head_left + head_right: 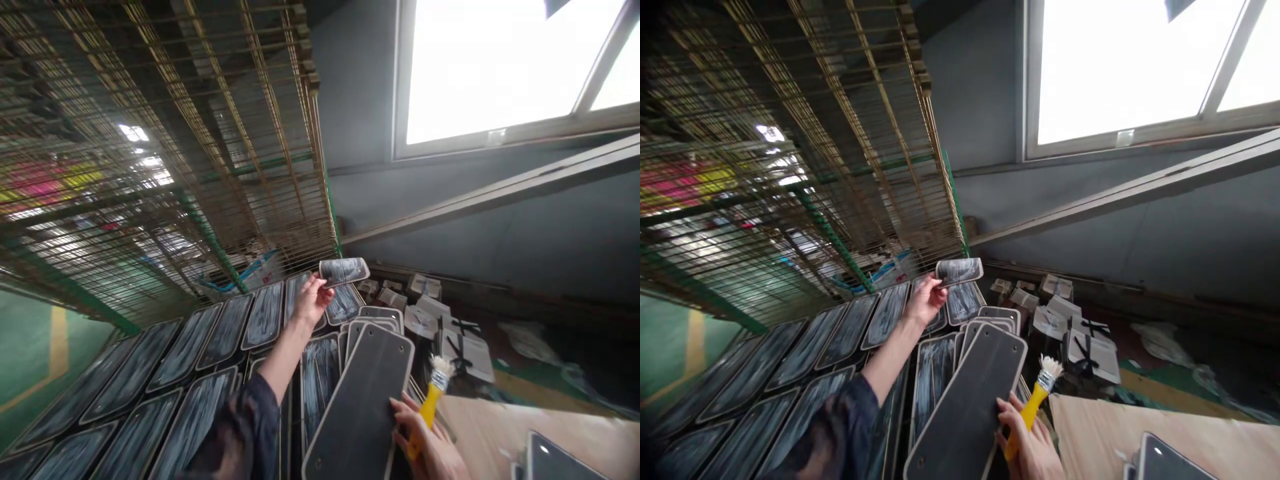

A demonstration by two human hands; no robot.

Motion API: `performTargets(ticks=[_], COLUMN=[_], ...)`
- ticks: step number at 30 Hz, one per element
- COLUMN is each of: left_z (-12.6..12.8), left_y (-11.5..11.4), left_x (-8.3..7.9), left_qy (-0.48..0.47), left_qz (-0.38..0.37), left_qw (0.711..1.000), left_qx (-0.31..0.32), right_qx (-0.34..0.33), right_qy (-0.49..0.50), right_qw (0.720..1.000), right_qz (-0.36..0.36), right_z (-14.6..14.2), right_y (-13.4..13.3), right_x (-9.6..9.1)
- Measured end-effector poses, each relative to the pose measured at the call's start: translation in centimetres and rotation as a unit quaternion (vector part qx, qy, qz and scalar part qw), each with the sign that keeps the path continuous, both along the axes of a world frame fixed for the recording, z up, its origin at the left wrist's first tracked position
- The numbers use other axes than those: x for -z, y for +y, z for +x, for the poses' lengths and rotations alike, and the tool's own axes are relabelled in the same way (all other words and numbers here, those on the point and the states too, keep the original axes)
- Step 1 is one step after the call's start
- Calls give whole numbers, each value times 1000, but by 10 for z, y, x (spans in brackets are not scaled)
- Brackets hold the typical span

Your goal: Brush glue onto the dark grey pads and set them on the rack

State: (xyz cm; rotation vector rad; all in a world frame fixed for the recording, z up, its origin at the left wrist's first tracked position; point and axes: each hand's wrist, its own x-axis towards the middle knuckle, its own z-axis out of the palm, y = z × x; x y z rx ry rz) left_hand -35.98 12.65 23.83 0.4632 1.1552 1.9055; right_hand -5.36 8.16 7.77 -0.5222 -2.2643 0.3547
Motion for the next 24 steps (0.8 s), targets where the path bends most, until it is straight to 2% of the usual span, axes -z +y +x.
performTargets(ticks=[5,7,9,14,21,24], left_z=[-22,-25,-28,-30,-30,-30], left_y=[33,40,44,46,41,39], left_x=[68,88,102,113,111,109], left_qy=[-29,-38,-43,-36,-2,32], left_qz=[-149,-183,-196,-198,-236,-260], left_qw=[988,981,978,975,967,961], left_qx=[-26,-44,-61,-99,-94,-87], right_qx=[-11,-14,-16,-14,-18,-31], right_qy=[3,11,8,-2,19,45], right_qw=[1000,1000,1000,1000,999,995], right_qz=[-1,1,-6,-17,-46,-88], right_z=[0,0,1,0,0,-1], right_y=[5,6,5,4,-1,-6], right_x=[4,5,5,2,-3,-3])
